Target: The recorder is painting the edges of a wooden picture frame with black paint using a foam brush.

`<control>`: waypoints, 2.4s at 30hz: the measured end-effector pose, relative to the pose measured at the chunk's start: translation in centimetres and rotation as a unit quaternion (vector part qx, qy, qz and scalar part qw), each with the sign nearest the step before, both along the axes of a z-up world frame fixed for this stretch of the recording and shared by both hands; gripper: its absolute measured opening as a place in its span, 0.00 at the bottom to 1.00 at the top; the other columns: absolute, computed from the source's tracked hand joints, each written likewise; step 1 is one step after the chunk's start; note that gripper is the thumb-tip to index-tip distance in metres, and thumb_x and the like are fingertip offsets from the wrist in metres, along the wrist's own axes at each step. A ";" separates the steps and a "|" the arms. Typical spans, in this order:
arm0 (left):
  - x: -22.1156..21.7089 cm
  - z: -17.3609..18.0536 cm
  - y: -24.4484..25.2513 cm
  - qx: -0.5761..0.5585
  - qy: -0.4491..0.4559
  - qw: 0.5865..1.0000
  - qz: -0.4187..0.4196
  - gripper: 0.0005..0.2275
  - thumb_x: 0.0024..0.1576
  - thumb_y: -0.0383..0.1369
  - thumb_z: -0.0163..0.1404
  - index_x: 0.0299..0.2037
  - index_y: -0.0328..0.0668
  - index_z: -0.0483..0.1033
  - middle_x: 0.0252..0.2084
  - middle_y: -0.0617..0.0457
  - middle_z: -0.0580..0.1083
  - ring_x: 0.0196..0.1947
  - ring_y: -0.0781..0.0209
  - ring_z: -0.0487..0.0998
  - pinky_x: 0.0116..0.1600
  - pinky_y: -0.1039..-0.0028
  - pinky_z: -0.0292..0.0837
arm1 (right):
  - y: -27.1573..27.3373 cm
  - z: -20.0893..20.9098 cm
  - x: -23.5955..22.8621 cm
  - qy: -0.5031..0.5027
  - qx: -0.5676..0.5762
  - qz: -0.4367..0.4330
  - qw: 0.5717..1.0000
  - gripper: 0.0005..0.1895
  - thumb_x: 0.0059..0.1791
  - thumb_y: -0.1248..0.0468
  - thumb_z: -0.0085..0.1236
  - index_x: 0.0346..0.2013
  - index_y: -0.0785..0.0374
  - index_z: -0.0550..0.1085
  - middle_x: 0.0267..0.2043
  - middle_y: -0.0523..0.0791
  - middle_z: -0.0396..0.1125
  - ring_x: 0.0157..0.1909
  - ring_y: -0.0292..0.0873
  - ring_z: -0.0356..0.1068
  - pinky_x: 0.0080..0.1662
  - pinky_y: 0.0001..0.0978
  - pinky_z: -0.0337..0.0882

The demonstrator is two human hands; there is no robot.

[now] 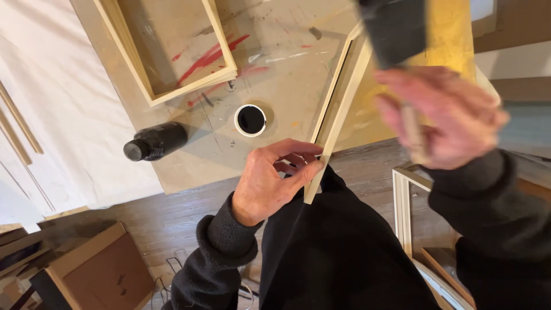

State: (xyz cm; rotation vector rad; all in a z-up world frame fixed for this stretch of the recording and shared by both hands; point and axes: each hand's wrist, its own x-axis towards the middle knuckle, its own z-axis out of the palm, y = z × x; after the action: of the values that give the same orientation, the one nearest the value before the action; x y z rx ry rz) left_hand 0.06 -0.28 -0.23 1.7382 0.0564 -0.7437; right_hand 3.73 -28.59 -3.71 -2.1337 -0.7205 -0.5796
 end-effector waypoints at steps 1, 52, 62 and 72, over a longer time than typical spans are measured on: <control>-0.1 0.0 0.0 0.000 0.000 1.000 0.007 0.12 0.56 0.32 0.60 0.48 0.39 0.82 0.37 0.54 0.82 0.35 0.70 0.82 0.43 0.77 0.80 | 1.5 0.7 0.6 -0.002 -0.005 0.013 1.000 0.20 0.51 0.70 0.66 0.58 0.65 0.74 0.40 0.51 0.77 0.31 0.41 0.75 0.37 0.32 0.76; -8.7 19.8 13.0 -0.050 -0.063 0.991 0.108 0.11 0.51 0.17 0.61 0.43 0.30 0.84 0.38 0.43 0.83 0.38 0.61 0.84 0.40 0.76 0.77 | 6.4 -10.5 -1.9 0.547 0.322 -0.022 0.773 0.06 0.57 0.69 0.52 0.48 0.66 0.73 0.36 0.42 0.69 0.33 0.31 0.64 0.34 0.22 0.65; -15.9 16.9 17.8 -0.046 0.005 0.973 0.226 0.10 0.50 0.17 0.61 0.42 0.30 0.85 0.38 0.44 0.82 0.37 0.62 0.83 0.39 0.77 0.78 | 16.4 -12.6 2.2 0.436 0.000 0.097 0.895 0.09 0.60 0.63 0.55 0.50 0.67 0.74 0.31 0.42 0.66 0.31 0.33 0.64 0.35 0.26 0.66; -16.2 15.1 19.6 -0.118 -0.008 0.969 0.217 0.09 0.53 0.19 0.60 0.43 0.34 0.83 0.38 0.46 0.82 0.37 0.62 0.83 0.42 0.76 0.78 | 19.1 -12.4 2.8 0.471 -0.023 0.110 0.875 0.07 0.61 0.64 0.52 0.50 0.66 0.72 0.33 0.42 0.65 0.33 0.33 0.62 0.35 0.27 0.64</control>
State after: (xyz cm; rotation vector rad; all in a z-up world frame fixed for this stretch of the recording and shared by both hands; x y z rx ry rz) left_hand -16.11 19.30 14.84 1.4343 0.3156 -0.3951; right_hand 6.55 -9.47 -16.10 -1.9998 -0.3890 0.6010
